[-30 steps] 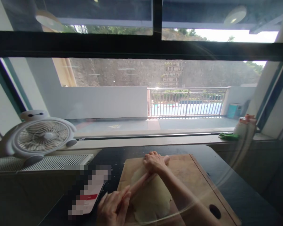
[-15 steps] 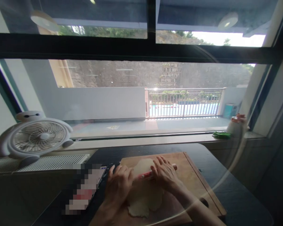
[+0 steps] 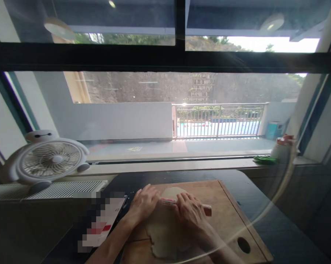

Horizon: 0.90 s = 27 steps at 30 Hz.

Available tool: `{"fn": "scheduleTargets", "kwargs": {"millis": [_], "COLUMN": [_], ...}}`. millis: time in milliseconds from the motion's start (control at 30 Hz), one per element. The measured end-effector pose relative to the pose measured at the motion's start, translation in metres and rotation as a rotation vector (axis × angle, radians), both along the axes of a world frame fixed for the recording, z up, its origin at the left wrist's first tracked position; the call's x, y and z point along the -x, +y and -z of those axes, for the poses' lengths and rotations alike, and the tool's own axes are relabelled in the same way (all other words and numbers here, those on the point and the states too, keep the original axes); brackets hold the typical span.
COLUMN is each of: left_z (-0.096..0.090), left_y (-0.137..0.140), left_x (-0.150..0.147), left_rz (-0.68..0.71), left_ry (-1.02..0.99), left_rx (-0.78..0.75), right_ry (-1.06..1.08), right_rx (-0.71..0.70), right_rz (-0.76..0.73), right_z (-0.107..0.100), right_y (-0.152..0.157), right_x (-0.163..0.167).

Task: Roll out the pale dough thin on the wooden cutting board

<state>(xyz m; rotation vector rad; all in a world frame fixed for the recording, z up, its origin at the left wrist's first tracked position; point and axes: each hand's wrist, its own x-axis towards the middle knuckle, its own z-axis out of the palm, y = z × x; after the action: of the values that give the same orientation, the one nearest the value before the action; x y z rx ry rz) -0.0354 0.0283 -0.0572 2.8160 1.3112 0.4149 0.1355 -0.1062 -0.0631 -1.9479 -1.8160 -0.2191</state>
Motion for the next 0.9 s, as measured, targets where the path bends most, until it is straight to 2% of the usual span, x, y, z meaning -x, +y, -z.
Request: {"fn": "scheduleTargets", "kwargs": {"millis": [100, 200, 267, 367, 467, 567, 667, 733, 900], "left_z": [0.001, -0.002, -0.005, -0.008, -0.011, -0.014, -0.015, -0.015, -0.013], "left_y": [-0.018, -0.034, -0.040, -0.037, -0.021, 0.000, 0.012, 0.010, -0.023], "left_x": [0.021, 0.019, 0.002, -0.037, -0.072, -0.093, -0.100, -0.097, -0.067], "left_rz": [0.031, 0.009, -0.001, 0.036, 0.014, -0.013, -0.018, -0.004, 0.072], "left_ry": [-0.014, -0.023, -0.035, -0.032, -0.052, -0.073, -0.087, -0.089, -0.071], "left_rx": [0.029, -0.054, -0.125, -0.095, -0.077, -0.070, -0.071, -0.070, -0.070], "right_ry": [-0.133, -0.203, -0.193, -0.147, -0.105, -0.099, -0.113, -0.128, -0.145], "right_rx": [-0.206, -0.333, -0.310, -0.218, -0.160, -0.150, -0.146, -0.141, -0.166], "right_rz": [-0.025, -0.050, -0.077, -0.075, 0.027, 0.096, 0.119, 0.116, 0.055], "right_z": [0.025, 0.040, 0.040, 0.026, 0.013, 0.010, 0.015, 0.019, 0.020], "right_y": [-0.030, -0.042, -0.041, -0.033, -0.021, -0.012, -0.010, -0.014, -0.042], "right_x": [0.021, 0.026, 0.020, 0.002, -0.016, -0.026, -0.028, -0.026, -0.014]}}
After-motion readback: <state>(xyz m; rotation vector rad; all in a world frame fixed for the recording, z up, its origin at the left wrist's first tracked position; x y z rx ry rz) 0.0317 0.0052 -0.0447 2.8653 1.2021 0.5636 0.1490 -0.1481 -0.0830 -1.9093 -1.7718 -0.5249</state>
